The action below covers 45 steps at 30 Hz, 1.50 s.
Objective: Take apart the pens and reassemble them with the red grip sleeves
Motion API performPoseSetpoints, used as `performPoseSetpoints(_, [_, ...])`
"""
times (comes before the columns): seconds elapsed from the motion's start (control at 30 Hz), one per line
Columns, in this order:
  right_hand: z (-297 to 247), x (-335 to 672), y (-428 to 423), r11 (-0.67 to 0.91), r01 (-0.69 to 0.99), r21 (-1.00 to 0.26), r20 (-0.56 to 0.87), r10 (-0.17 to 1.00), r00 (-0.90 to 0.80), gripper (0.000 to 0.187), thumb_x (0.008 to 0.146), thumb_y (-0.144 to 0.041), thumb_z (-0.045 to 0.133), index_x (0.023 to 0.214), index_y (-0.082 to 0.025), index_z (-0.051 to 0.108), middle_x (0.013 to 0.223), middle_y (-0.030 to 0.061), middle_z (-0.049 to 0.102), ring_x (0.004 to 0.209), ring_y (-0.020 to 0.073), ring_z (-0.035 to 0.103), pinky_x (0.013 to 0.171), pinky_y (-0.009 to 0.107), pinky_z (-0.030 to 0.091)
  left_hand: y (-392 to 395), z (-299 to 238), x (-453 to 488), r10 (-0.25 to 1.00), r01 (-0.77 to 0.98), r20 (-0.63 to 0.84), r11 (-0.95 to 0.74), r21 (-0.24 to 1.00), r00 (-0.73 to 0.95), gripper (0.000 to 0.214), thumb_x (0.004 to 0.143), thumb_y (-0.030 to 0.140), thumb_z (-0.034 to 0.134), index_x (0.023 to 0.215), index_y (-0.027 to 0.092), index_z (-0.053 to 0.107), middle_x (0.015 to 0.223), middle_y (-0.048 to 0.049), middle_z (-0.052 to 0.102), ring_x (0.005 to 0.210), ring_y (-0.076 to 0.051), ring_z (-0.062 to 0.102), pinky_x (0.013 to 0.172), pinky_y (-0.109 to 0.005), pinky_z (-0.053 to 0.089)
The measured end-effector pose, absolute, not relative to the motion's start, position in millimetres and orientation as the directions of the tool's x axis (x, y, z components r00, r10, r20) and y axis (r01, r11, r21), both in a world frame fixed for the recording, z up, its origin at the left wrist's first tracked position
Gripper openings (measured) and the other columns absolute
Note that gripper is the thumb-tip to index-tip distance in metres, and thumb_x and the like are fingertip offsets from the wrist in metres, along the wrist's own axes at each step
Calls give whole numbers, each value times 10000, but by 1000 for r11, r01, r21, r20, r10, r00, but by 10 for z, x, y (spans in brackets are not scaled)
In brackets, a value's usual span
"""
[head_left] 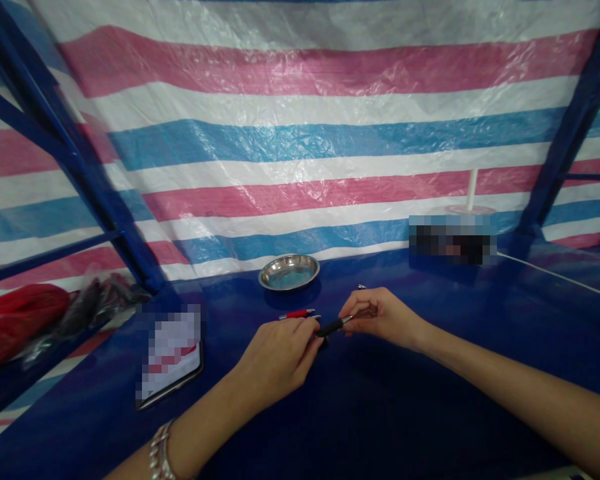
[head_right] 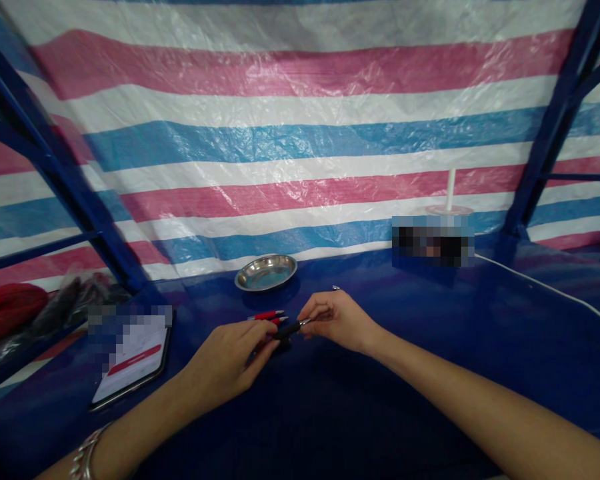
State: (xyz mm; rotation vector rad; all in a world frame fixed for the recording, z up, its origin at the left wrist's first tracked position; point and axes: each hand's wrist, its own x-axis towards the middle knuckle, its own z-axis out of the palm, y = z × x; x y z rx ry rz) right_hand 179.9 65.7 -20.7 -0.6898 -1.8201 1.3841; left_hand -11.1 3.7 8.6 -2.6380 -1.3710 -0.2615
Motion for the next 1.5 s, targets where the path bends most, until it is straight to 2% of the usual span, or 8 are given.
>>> performPoseSetpoints(0.3, [-234,1805,656,307,8,-952,247,779,-576,163,610,-251,663,689,-157,555,621,-14,617,600,113,590,585,247,469,39,55,-130,772,794,267,-606,35,577,146,840,209,367,870,153,500,827,-59,595,698,-159,558,598,-255,416])
performPoseSetpoints(0.73, [-178,1859,652,625,168,-762,413,669,-618,60,686,-211,602,714,-158,607,710,17,634,663,125,580,613,242,438,72,87,-153,802,741,194,-596,308,565,132,835,210,410,837,163,533,578,29,513,503,-89,474,472,-193,318])
performPoseSetpoints(0.93, [-188,1839,632,492,162,-855,298,723,-624,141,732,-298,554,738,-157,561,662,17,625,614,126,587,572,233,446,81,74,-157,791,761,242,-609,226,561,120,823,221,421,823,156,521,646,3,549,559,-110,493,501,-205,340])
performPoseSetpoints(1.03, [-173,1835,626,556,254,-791,316,727,-610,216,772,-351,498,738,-150,567,657,19,620,596,115,565,556,224,414,78,77,-144,782,771,276,-613,174,559,108,809,212,431,823,148,515,699,-19,575,602,-128,516,541,-225,365])
performPoseSetpoints(1.17, [-142,1839,622,610,292,-737,367,724,-584,164,740,-282,550,855,-165,544,674,-8,602,597,97,534,536,201,376,76,73,-144,774,777,303,-613,144,556,114,812,208,418,831,144,509,735,-35,586,631,-140,531,562,-238,382])
performPoseSetpoints(1.23, [-130,1844,619,627,303,-718,377,715,-588,108,760,-264,522,779,-161,548,657,-9,585,594,91,518,537,196,366,78,68,-151,773,778,302,-614,132,558,120,817,214,410,840,146,507,750,-39,589,645,-144,534,573,-242,389])
performPoseSetpoints(1.33, [-119,1852,612,644,343,-684,362,708,-607,213,803,-311,454,695,-154,550,607,-9,555,551,83,482,519,199,342,81,60,-158,768,777,298,-619,117,567,128,822,218,405,864,148,504,771,-42,589,669,-148,538,596,-249,399])
performPoseSetpoints(1.5, [-109,1856,595,642,329,-693,365,705,-608,162,772,-312,506,822,-160,535,642,-17,550,570,82,484,507,185,331,80,65,-151,770,782,295,-615,107,566,139,826,219,395,871,142,503,777,-47,587,672,-150,537,603,-255,404])
